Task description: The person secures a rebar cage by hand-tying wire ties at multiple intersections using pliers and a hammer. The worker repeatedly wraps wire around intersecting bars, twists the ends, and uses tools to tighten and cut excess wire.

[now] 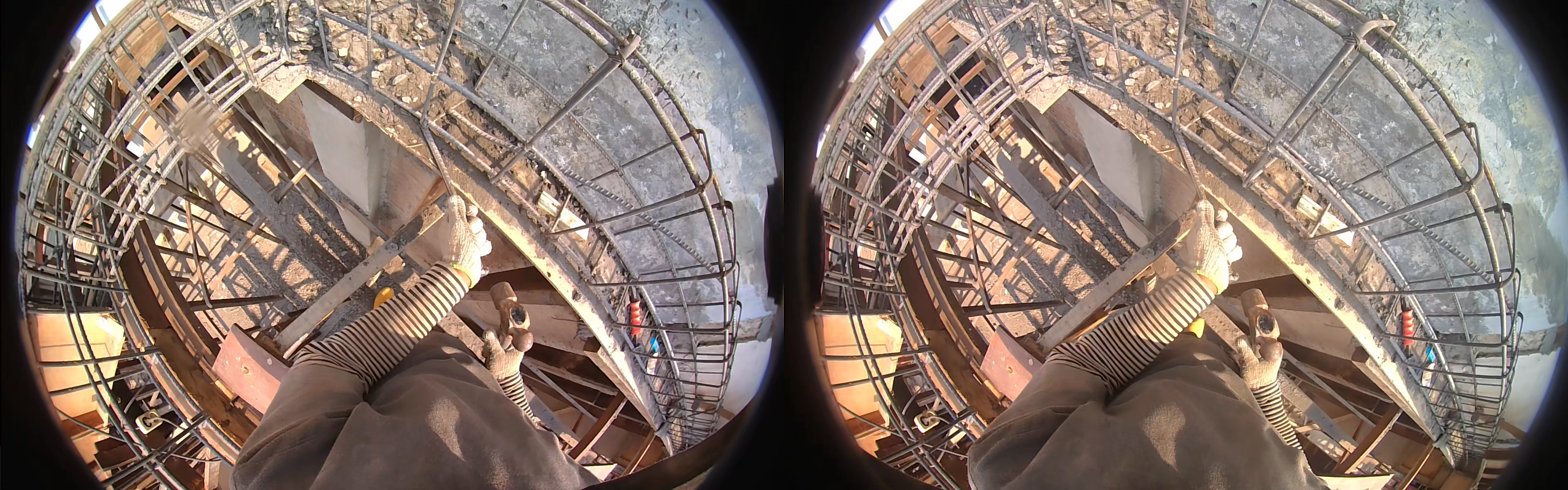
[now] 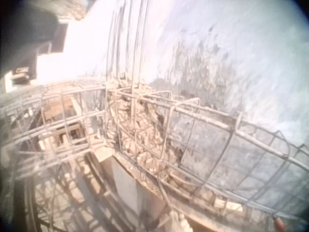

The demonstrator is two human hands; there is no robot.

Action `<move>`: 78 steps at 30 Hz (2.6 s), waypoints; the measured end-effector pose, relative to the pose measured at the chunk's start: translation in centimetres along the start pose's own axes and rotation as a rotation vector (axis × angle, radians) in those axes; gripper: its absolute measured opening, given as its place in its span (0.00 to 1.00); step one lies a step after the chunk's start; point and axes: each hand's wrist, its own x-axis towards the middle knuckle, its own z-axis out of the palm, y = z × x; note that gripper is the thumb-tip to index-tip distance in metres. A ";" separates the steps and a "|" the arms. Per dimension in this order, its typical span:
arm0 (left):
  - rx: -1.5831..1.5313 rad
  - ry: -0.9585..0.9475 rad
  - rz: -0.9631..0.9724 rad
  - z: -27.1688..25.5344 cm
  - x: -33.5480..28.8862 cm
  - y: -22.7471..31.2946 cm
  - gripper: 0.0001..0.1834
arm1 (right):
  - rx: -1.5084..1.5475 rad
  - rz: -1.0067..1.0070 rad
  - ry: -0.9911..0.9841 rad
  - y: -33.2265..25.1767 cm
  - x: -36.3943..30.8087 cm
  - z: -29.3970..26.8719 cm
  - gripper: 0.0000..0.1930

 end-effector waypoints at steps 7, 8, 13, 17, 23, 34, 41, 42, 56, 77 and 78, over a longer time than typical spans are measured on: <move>0.690 -0.066 0.240 0.2 1.0 0.9 0.19 | 0.577 -0.172 -0.028 -8.2 -2.1 4.6 0.20; 0.947 -0.010 0.142 0.8 0.2 2.4 0.23 | 0.688 -0.305 -0.071 -6.8 -1.3 4.7 0.21; 1.444 -0.010 -0.013 2.6 -0.5 5.4 0.39 | 0.993 -0.235 -0.233 -6.4 0.1 7.4 0.24; 1.397 0.098 0.002 4.0 -0.6 4.0 0.39 | 1.175 -0.367 -0.506 -3.1 3.3 9.1 0.25; 1.376 -0.003 0.018 2.3 0.5 4.2 0.38 | 1.112 -0.088 -0.242 -6.0 2.6 11.5 0.19; 1.700 0.071 1.195 2.3 -0.1 4.2 0.21 | 1.151 -0.074 -0.257 -4.5 3.6 11.4 0.18; 2.041 -0.858 1.642 -1.0 4.2 7.5 0.33 | 0.954 0.052 -0.086 -6.6 2.5 10.9 0.17; 2.071 -0.912 1.669 -0.2 4.4 8.2 0.34 | 0.935 0.032 -0.074 -7.0 2.2 10.7 0.17; 2.053 -1.016 1.618 -1.3 -1.6 16.5 0.21 | 0.583 0.010 0.043 -9.0 0.3 10.2 0.21; 1.772 -1.242 1.590 -1.8 -3.9 18.9 0.13 | 0.506 0.036 -0.031 -9.2 -0.5 11.0 0.16; 1.788 -1.201 1.604 -1.6 -2.9 18.7 0.13 | 0.492 0.003 -0.041 -9.3 -0.5 10.9 0.16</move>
